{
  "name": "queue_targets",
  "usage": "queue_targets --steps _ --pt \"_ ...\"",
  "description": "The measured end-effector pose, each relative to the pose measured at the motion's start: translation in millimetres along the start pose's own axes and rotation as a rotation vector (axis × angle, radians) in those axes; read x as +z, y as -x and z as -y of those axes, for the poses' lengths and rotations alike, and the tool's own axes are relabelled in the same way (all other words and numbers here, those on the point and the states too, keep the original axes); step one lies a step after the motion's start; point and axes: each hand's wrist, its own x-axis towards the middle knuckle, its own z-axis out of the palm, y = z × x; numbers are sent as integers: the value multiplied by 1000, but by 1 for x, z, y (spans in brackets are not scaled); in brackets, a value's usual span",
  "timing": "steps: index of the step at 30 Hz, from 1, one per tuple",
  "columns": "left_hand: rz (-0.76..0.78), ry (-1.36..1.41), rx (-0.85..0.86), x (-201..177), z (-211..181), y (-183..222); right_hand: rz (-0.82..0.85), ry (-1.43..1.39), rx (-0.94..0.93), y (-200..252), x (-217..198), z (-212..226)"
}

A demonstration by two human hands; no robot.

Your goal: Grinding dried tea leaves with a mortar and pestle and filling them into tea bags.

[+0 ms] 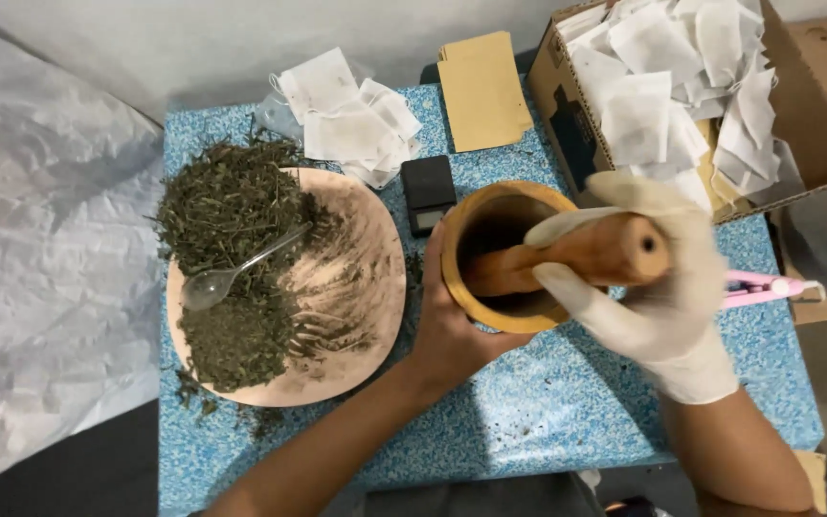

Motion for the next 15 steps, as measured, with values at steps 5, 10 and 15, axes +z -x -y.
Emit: queue_targets --steps 5,10,15 --pt "-1 -92 27 1 17 9 -140 146 -373 -4 -5 -27" --pt "5 -87 -43 2 15 7 -221 244 -382 1 1 -31" --pt "-3 -160 24 0 14 7 -181 176 -621 9 7 -56"
